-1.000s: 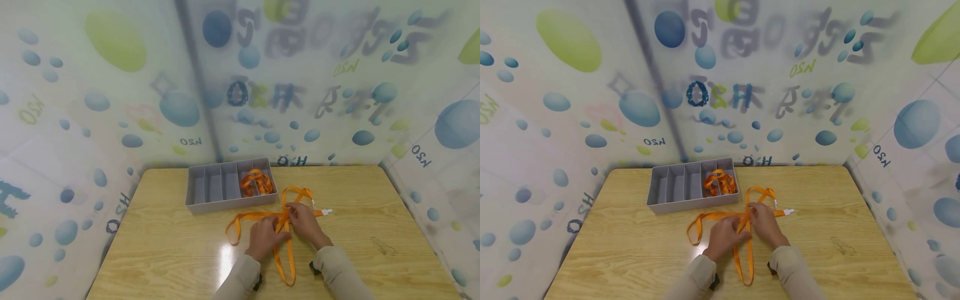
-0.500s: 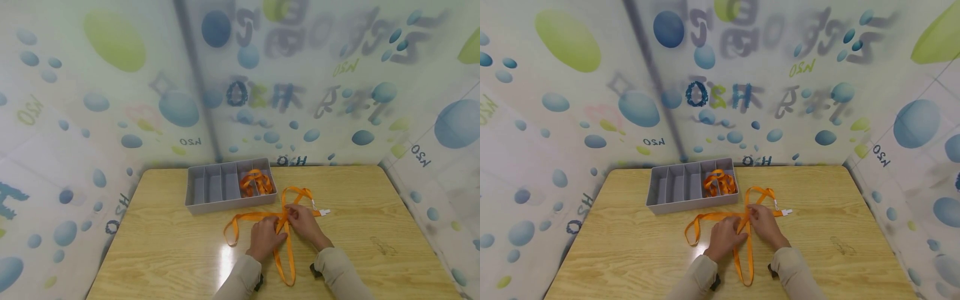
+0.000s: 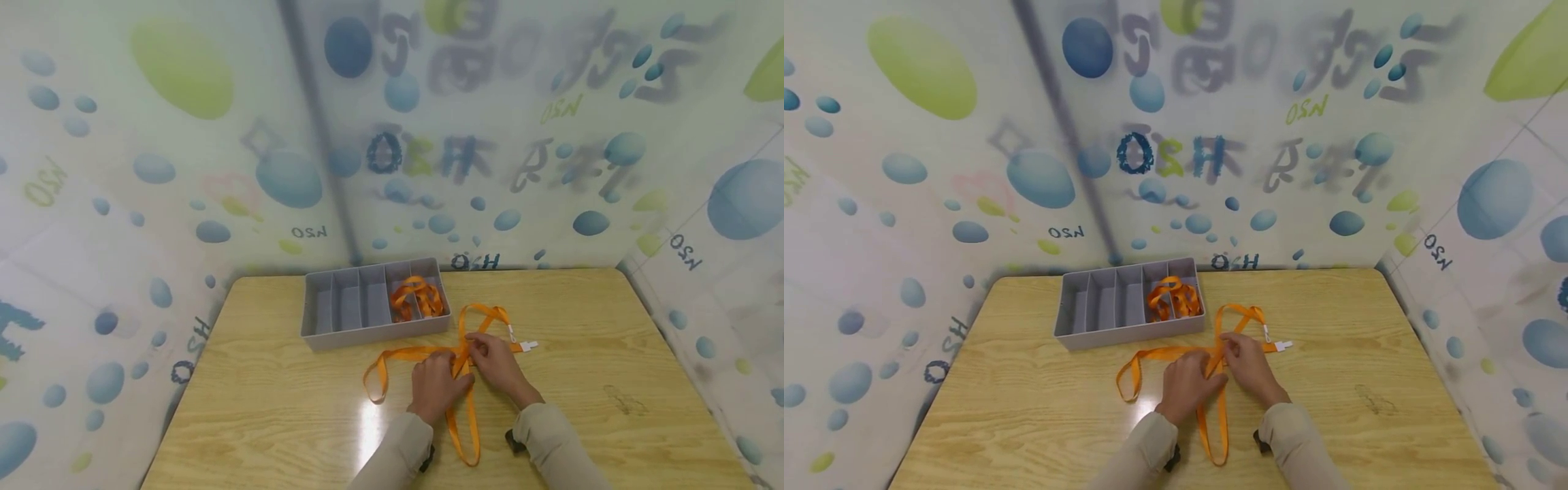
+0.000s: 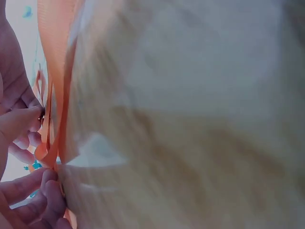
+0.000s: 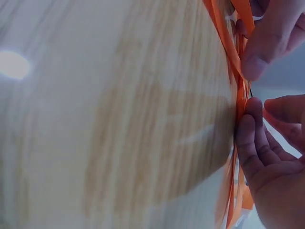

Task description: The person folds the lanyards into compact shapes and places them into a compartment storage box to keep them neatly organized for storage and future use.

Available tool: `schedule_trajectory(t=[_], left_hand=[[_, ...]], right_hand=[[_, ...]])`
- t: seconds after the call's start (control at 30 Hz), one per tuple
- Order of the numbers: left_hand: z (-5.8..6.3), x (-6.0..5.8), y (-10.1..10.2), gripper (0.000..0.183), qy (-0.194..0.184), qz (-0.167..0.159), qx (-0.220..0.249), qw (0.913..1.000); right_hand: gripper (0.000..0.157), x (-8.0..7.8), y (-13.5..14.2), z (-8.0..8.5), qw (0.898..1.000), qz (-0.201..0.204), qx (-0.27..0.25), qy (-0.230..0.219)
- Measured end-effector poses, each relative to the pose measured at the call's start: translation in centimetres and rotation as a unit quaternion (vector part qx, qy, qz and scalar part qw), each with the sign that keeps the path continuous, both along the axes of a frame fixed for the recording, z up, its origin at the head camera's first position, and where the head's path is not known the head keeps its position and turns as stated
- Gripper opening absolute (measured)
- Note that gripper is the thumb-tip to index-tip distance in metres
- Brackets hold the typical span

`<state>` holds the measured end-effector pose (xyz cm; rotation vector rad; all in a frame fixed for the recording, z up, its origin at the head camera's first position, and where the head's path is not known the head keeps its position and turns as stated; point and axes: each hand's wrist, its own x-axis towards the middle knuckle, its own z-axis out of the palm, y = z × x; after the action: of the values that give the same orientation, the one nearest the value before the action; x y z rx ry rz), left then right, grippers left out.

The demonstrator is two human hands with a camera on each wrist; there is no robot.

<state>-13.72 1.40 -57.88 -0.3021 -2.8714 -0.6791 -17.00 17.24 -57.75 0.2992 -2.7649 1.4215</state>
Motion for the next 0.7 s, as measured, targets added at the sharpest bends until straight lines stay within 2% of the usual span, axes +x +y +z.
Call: schedule_trajectory(t=[0.17, 0.3, 0.43, 0.7], left_hand=[[0.3, -0.1, -0.1, 0.033, 0.004, 0.0, 0.002, 1.0], [0.3, -0.3, -0.3, 0.024, 0.001, -0.015, 0.014, 0.9998], [0.3, -0.6, -0.6, 0.011, -0.021, -0.031, 0.04, 0.9985], [0.4, -0.7, -1.2, 0.013, -0.055, -0.033, 0.092, 0.9937]], right_hand=[[0.021, -0.1, 0.0, -0.2, 1.0, 0.006, -0.01, 0.012], [0.021, -0.1, 0.0, 0.0, 1.0, 0.007, -0.017, 0.003], [0.021, 0.0, 0.1, 0.1, 1.0, 0.008, -0.014, 0.004], [0.023, 0.2, 0.1, -0.2, 1.0, 0.017, -0.007, 0.024]])
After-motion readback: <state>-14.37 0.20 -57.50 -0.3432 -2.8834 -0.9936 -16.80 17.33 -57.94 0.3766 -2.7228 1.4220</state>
